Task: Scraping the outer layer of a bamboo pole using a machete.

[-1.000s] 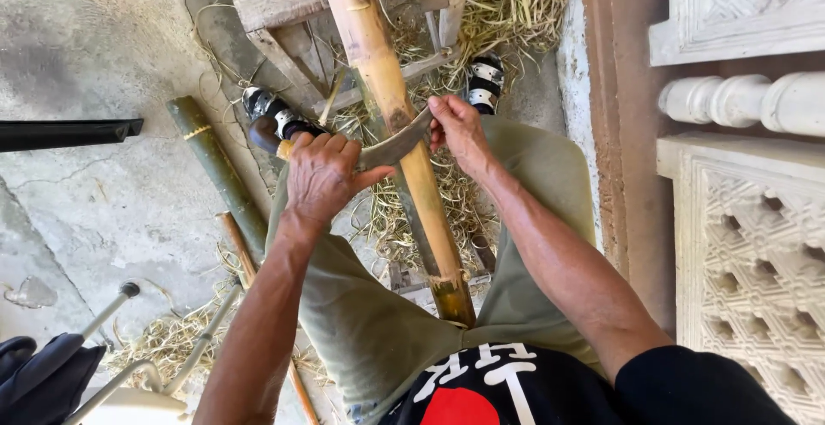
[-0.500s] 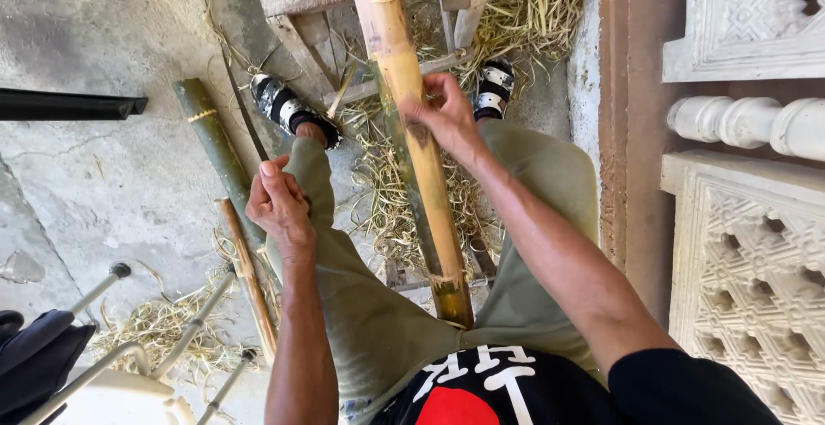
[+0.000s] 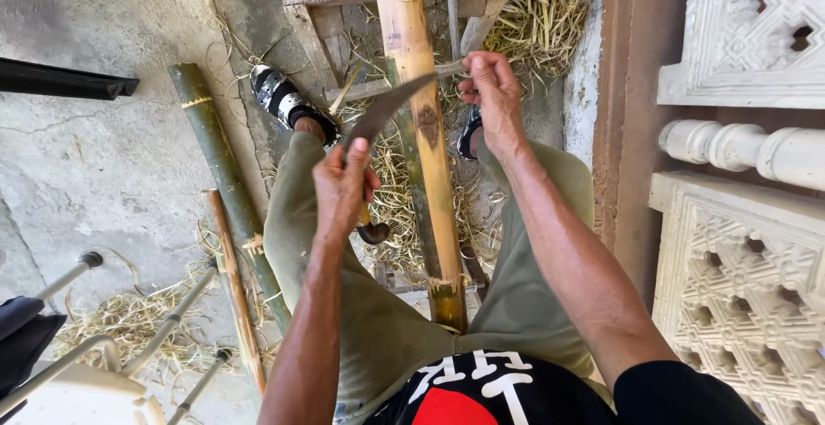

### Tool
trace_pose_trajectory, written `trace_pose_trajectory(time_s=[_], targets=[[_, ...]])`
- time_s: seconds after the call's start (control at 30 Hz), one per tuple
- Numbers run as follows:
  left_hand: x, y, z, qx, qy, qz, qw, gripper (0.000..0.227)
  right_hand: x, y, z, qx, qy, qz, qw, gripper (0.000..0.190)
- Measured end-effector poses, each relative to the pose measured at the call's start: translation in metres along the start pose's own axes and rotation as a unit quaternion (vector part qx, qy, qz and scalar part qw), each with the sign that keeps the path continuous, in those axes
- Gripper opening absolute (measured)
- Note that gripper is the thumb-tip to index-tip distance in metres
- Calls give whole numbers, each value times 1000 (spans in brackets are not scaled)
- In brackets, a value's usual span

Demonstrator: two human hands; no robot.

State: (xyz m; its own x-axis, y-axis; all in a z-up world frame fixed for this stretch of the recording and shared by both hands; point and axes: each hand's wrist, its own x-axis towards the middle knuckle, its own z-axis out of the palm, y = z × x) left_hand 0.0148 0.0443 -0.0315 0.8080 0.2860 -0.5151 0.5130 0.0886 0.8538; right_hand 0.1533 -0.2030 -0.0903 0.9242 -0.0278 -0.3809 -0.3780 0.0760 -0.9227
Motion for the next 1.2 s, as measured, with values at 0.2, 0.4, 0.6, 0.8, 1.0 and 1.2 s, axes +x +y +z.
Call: trace_pose_trajectory(time_s=[0.2, 0.4, 0.6, 0.8, 1.0, 1.2], targets=[[25, -1, 34, 1, 6, -7, 1000, 42, 24, 5, 21, -189, -143, -128, 963, 14], [31, -30, 45, 101, 84, 187, 974, 42, 23, 3, 28, -133, -112, -120, 977, 11], [13, -38, 40, 124, 100, 192, 968, 45, -5, 13, 22, -219, -86, -129, 963, 9], [18, -54, 37, 118, 57, 157, 979, 41, -3, 16, 17, -234, -107, -174, 951, 4], [7, -48, 35, 119, 22, 78, 989, 45, -11, 15, 16, -275, -85, -154, 945, 7], [4, -42, 29, 123, 48, 127, 983, 43, -13, 24, 16, -276, -91, -152, 945, 7]])
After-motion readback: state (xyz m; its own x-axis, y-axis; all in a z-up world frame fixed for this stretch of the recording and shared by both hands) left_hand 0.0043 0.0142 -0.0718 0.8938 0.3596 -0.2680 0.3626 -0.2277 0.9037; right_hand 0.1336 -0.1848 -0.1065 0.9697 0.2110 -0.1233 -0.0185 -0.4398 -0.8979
